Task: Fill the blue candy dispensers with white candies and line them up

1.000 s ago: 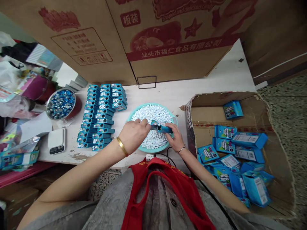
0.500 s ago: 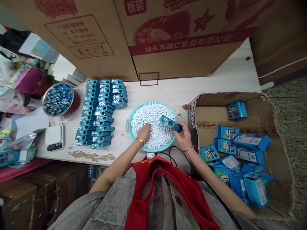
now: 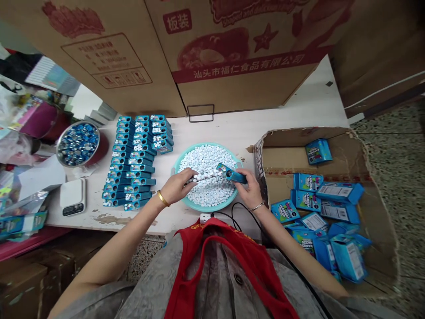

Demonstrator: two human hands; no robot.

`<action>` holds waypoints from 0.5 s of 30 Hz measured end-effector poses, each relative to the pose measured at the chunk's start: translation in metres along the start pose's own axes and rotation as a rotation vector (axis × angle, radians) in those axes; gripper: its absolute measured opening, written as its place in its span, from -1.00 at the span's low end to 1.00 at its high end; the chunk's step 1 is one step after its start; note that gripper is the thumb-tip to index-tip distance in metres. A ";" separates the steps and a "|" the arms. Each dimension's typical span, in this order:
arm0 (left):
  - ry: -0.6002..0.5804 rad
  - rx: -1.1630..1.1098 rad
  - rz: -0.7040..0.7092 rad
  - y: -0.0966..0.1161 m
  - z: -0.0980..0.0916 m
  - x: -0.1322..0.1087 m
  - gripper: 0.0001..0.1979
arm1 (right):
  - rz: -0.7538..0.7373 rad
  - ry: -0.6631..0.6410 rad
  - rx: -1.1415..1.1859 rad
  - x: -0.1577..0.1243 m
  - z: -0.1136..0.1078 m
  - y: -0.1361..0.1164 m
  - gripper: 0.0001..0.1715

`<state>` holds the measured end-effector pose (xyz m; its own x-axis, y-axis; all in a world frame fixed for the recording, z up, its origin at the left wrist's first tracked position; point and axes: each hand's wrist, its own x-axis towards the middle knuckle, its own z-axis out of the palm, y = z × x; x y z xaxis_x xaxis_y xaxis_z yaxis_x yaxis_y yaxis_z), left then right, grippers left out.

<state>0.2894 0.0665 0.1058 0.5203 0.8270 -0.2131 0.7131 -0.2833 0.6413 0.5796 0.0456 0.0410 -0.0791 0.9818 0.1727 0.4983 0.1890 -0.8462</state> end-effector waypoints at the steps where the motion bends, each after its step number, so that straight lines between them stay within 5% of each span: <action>1: -0.035 0.050 0.016 0.008 -0.010 0.003 -0.75 | -0.018 -0.010 0.010 0.000 0.002 -0.002 -0.64; 6: -0.243 0.386 -0.018 0.056 -0.047 0.019 -0.74 | -0.049 -0.058 0.059 -0.002 0.014 -0.007 -0.61; 11: -0.297 0.613 -0.052 0.104 -0.064 0.026 -0.76 | -0.058 -0.071 0.082 -0.004 0.021 -0.009 -0.61; 15: -0.223 0.597 -0.055 0.102 -0.067 0.018 -0.79 | -0.044 -0.059 0.094 -0.004 0.021 -0.007 -0.62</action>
<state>0.3404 0.0852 0.2170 0.5150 0.7453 -0.4235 0.8470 -0.5184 0.1176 0.5579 0.0405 0.0358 -0.1516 0.9714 0.1829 0.4103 0.2302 -0.8824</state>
